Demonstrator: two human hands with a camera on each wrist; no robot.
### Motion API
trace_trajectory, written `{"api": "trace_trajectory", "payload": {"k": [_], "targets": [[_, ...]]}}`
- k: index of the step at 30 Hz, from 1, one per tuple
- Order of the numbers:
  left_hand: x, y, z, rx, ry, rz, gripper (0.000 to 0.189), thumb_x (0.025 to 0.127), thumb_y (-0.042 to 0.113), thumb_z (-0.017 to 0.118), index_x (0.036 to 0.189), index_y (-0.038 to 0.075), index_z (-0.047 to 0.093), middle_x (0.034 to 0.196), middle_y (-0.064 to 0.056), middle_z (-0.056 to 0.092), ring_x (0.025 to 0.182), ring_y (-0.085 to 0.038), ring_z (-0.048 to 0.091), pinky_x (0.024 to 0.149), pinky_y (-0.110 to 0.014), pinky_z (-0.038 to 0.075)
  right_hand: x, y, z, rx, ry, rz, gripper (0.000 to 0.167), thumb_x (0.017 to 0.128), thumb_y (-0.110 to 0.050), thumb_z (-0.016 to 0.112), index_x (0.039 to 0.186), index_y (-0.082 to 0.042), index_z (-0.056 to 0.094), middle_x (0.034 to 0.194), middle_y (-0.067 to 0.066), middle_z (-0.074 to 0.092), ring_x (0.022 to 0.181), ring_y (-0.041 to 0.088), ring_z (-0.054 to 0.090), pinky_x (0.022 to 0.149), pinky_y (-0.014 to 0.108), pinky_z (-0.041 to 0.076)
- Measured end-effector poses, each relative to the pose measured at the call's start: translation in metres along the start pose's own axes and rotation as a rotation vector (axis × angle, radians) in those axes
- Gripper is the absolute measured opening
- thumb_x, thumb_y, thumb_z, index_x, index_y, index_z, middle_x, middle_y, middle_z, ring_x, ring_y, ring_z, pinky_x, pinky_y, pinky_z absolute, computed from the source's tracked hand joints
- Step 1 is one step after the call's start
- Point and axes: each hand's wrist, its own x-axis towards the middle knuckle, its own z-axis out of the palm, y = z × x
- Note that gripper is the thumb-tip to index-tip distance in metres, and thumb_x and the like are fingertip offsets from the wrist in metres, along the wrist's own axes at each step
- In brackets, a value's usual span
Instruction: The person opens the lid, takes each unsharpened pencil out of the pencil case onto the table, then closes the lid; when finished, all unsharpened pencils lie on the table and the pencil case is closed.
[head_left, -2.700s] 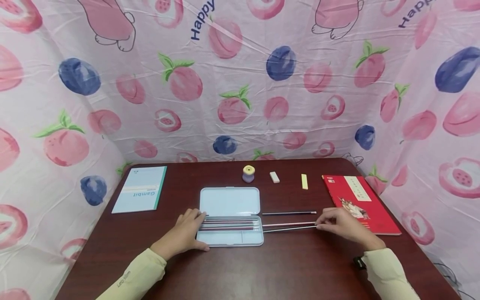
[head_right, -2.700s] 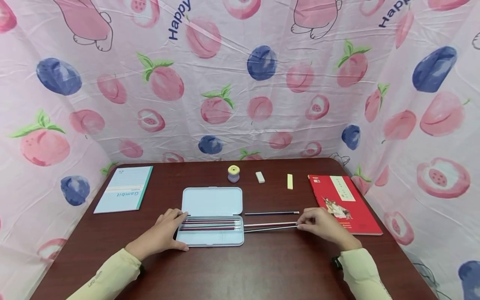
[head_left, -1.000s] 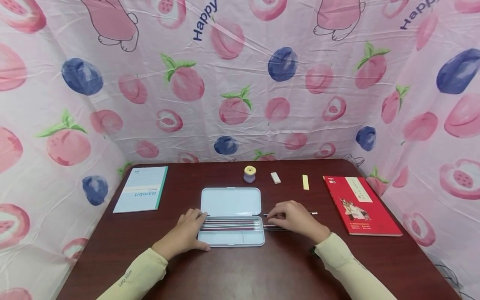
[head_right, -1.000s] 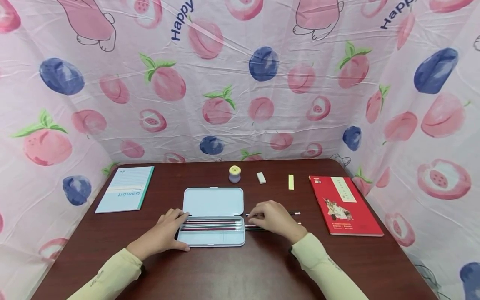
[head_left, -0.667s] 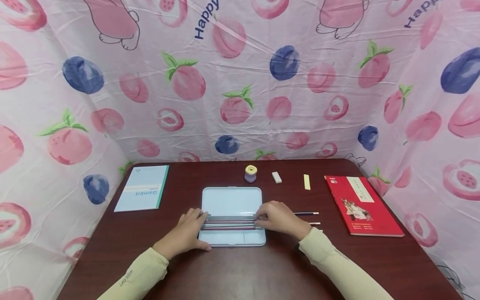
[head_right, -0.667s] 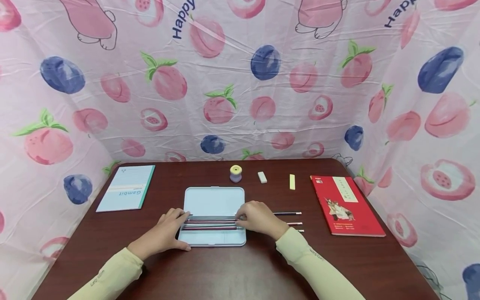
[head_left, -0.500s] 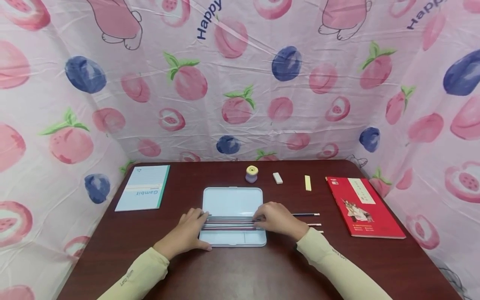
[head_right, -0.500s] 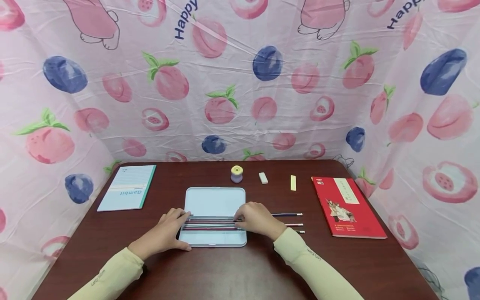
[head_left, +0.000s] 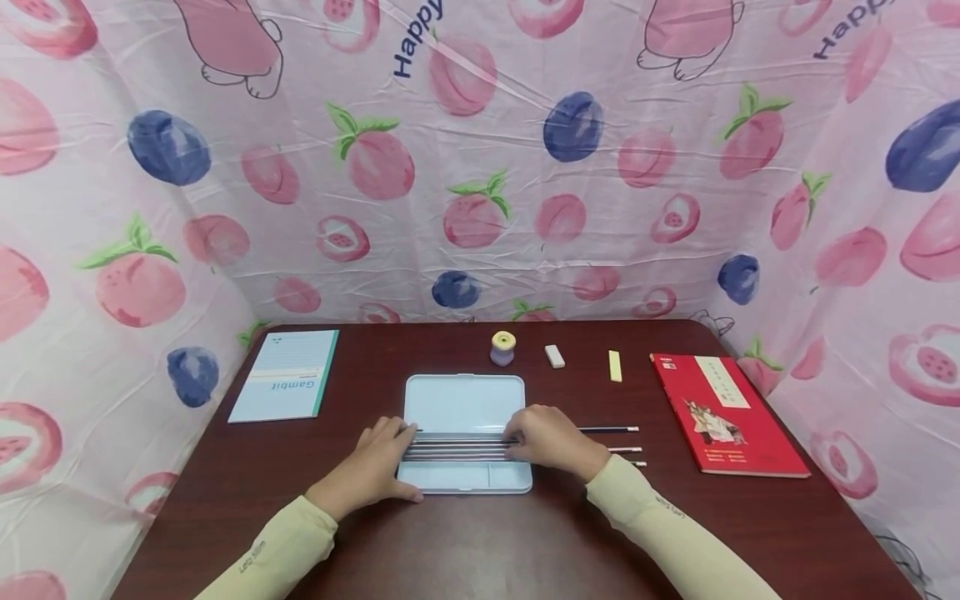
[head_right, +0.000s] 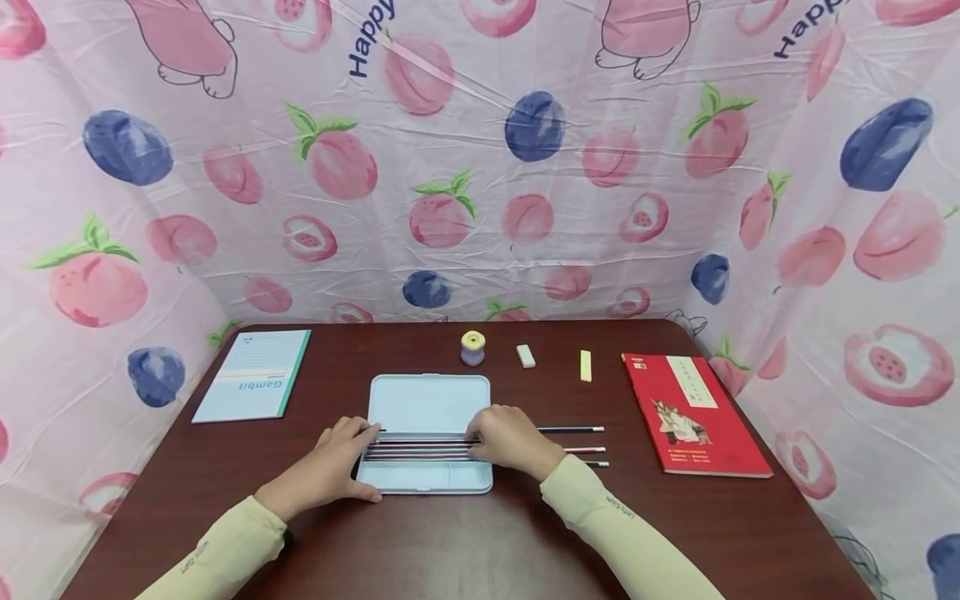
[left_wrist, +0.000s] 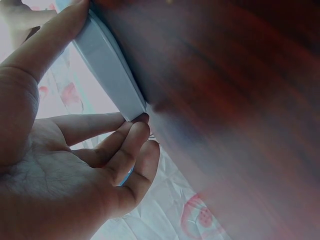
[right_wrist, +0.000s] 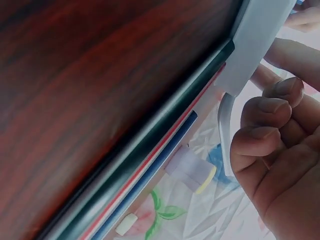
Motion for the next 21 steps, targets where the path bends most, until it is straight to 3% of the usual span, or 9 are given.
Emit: {"api": "trace_trajectory", "payload": {"k": [7,21], "targets": [[0.0003,0.0003,-0.0004,-0.002,-0.002,0.012,0.105,0.069,0.041,0.101,0.151,-0.006,0.054,0.142,-0.020,0.059,0.129,-0.032,0.049,0.111,-0.052,0.042,0.0002,-0.0045,0.0057,-0.133,0.037,-0.044,0.006,0.086,-0.018,0.089,0.089,-0.014,0.087,0.080,-0.002,0.079,0.065,0.004,0.062,0.063,0.024,0.054],[0.0003,-0.0007,-0.0003,0.005,0.005,0.023,0.105,0.069,0.041,0.101,0.150,-0.006,0.055,0.139,-0.019,0.060,0.126,-0.030,0.050,0.108,-0.051,0.043,-0.0002,-0.0053,0.0072,-0.169,0.056,-0.050,0.006,0.085,-0.017,0.090,0.086,-0.014,0.086,0.073,-0.003,0.076,0.060,0.003,0.056,0.060,0.022,0.050]]}}
